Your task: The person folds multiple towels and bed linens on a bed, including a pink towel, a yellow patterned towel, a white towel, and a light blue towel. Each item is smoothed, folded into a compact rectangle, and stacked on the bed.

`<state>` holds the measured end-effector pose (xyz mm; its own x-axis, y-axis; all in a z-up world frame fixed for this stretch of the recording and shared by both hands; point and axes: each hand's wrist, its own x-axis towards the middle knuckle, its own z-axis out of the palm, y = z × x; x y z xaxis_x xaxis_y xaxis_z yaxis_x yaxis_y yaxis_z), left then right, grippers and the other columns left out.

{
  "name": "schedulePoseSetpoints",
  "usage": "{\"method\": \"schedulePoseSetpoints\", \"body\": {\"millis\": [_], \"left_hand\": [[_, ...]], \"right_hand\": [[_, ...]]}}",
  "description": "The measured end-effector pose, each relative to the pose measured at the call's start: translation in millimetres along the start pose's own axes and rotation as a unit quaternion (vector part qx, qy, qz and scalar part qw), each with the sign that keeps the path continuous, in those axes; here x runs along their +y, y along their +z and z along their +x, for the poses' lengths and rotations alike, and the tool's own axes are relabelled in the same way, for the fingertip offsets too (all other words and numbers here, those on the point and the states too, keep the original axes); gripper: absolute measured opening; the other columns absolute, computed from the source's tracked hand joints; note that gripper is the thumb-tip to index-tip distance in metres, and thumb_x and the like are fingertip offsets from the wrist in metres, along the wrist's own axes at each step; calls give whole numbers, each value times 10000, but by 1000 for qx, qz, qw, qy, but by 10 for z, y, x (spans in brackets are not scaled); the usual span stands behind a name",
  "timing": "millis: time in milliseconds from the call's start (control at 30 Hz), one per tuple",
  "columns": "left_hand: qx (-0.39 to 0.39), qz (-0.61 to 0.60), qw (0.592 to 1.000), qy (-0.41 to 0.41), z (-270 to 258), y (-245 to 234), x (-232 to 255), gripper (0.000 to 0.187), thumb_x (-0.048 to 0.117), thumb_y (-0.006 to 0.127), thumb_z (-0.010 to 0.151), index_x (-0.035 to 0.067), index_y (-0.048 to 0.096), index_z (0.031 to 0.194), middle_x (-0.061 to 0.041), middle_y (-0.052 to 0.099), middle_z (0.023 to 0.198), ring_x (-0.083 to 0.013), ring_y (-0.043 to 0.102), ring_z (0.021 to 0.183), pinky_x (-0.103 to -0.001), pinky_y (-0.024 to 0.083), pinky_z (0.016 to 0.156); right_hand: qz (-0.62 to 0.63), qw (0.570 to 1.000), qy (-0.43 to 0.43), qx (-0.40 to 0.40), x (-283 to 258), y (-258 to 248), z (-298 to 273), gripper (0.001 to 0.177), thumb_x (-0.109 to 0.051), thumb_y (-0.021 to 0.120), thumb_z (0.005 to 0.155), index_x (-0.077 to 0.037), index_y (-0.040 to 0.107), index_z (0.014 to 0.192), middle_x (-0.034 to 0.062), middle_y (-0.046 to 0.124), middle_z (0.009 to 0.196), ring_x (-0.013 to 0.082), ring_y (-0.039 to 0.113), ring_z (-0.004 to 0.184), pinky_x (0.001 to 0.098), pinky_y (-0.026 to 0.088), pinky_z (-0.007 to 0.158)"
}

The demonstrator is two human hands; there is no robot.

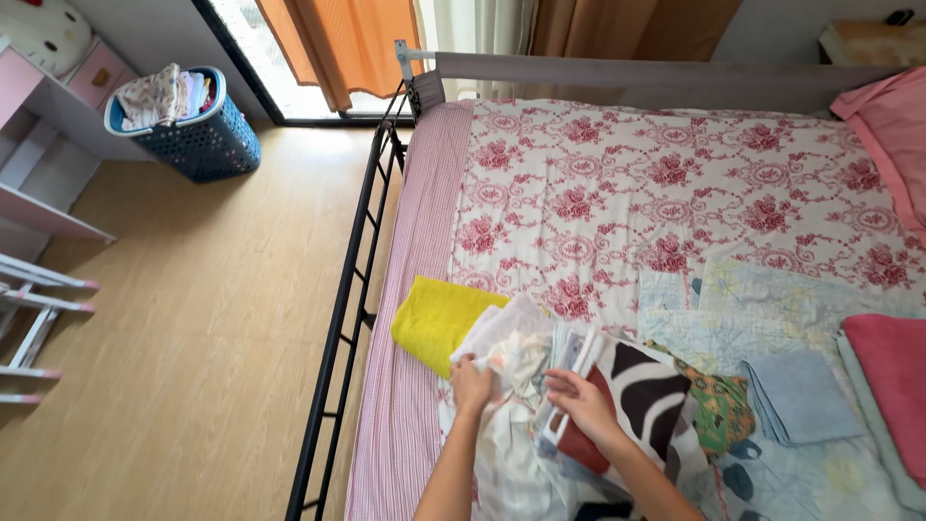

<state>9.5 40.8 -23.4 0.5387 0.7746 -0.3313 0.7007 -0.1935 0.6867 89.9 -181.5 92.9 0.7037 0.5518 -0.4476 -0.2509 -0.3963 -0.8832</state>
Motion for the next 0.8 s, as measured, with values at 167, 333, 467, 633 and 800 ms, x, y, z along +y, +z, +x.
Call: {"method": "schedulePoseSetpoints", "body": {"millis": [167,333,467,633,800], "left_hand": [[49,-192,963,-181,399,-138,-320,688,365,669,846,-147,579,1295,-326,634,1302,-444,622,1208,-491,479,1043],[-12,-491,792,-361,481,-112,-409,793,571,528,954,-84,480,1399,-276,604,1340,-388,647,1132,-531,551,946],[-69,-631,662,-398,477,-6,-356,900,746,428,960,-24,486,1423,-249,576,1341,-353,615,1100,-495,524,948],[-119,-517,797,-288,703,90,-265,585,458,532,962,21,593,1345,-216,683,1270,-367,667,1060,-521,531,929],[-10,-137,977,-160,914,-247,-76,508,423,601,990,-44,714,1154,-263,716,1214,-400,659,1119,-491,496,984]], "right_hand": [[-273,953,-61,119,81,-140,16,484,-147,758,807,-104,630,1271,89,655,1256,282,606,1215,350,469,1026],[-249,961,-32,115,164,-190,87,470,-166,754,807,-136,633,1259,54,628,1307,250,606,1245,342,465,1039],[-240,965,2,105,273,-271,130,477,-194,760,820,-163,632,1278,35,641,1301,225,614,1255,339,466,1058],[-247,966,-16,76,426,-467,140,539,-169,755,807,-184,631,1331,21,597,1392,214,563,1342,335,428,1115],[-235,970,-57,25,481,-575,154,592,-143,777,785,-181,628,1356,2,496,1539,229,425,1463,350,343,1171]]}}
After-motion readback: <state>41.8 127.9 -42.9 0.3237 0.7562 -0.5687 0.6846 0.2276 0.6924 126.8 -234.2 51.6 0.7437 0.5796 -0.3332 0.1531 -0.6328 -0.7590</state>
